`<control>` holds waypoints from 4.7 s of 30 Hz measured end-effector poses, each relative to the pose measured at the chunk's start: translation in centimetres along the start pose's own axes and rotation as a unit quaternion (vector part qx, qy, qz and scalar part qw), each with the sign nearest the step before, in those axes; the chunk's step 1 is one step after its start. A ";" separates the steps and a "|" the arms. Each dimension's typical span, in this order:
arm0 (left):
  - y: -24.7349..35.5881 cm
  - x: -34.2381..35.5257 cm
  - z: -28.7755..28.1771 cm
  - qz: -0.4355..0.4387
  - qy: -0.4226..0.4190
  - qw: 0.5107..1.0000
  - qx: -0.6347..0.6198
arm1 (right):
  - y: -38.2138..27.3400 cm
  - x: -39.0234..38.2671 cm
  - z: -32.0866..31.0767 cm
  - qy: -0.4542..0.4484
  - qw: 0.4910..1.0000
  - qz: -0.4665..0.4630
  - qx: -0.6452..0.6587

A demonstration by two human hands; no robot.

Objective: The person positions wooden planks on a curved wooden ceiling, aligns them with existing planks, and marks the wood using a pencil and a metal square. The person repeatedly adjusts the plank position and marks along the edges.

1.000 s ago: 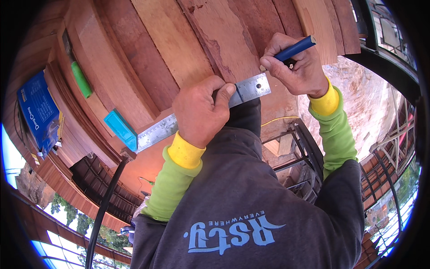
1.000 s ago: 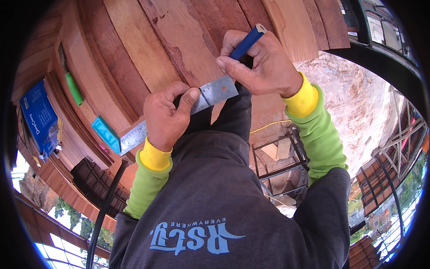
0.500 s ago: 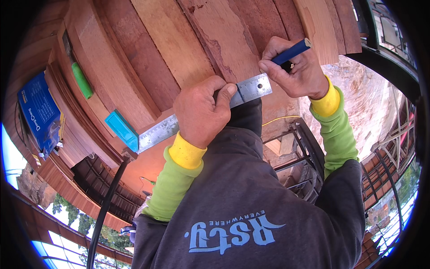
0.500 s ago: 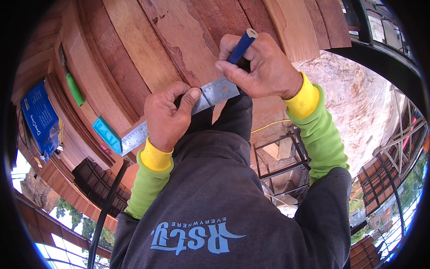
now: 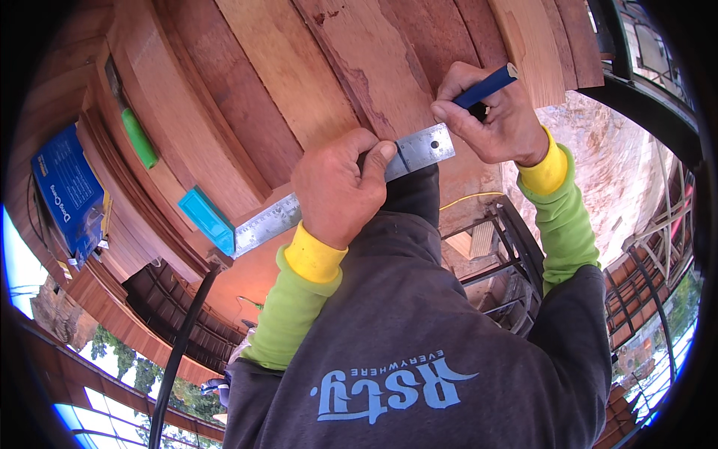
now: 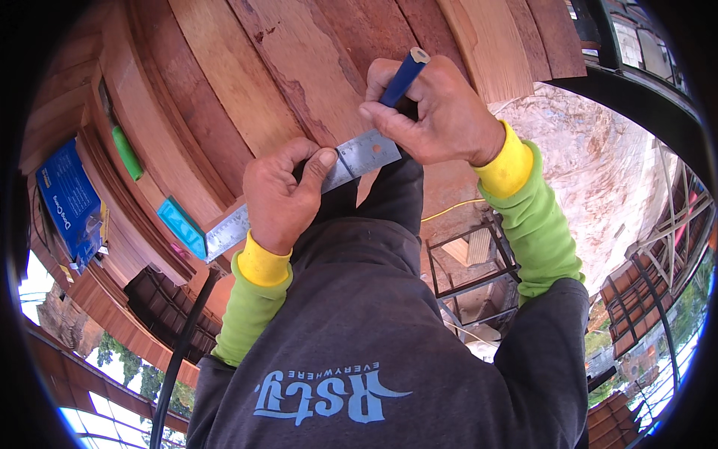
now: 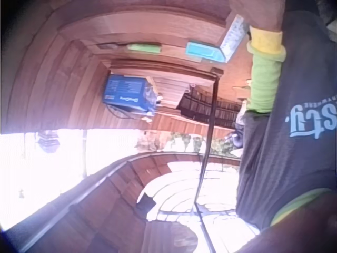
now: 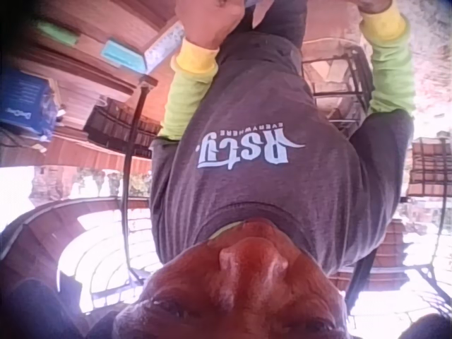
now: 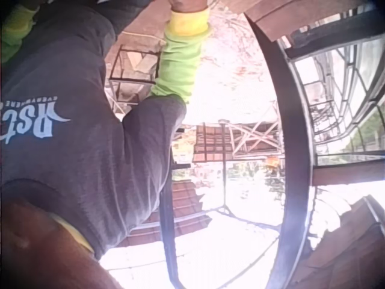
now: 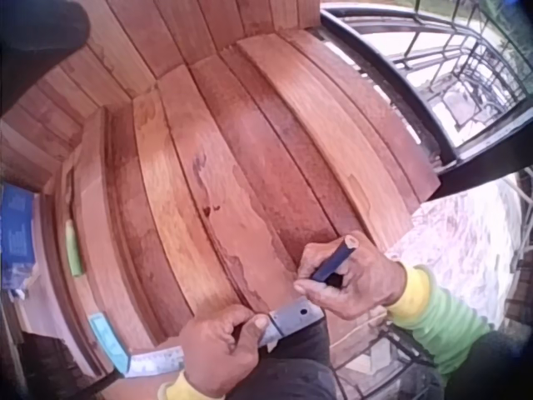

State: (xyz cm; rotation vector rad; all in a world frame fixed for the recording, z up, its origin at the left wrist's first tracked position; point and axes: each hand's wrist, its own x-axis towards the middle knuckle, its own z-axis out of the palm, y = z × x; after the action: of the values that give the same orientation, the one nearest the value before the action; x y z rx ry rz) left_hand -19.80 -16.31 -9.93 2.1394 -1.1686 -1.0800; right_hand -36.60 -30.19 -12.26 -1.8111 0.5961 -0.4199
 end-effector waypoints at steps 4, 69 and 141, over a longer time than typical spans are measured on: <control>0.1 0.1 -0.1 0.002 -0.009 1.000 0.016 | 0.4 0.0 0.0 0.007 0.998 -0.038 -0.043; -1.9 -1.7 -1.1 0.084 0.083 0.993 -0.015 | -1.8 -5.3 9.6 0.337 0.889 0.264 0.162; -2.8 -2.2 -0.5 0.239 0.094 0.949 0.182 | -1.9 -4.8 11.0 0.307 0.920 0.204 0.135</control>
State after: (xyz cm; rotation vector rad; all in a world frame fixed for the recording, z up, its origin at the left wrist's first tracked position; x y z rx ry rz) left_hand -18.82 -12.97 -10.71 1.9901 -1.7744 -0.4609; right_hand -34.04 -18.44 -13.82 -1.2272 1.2571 -0.7471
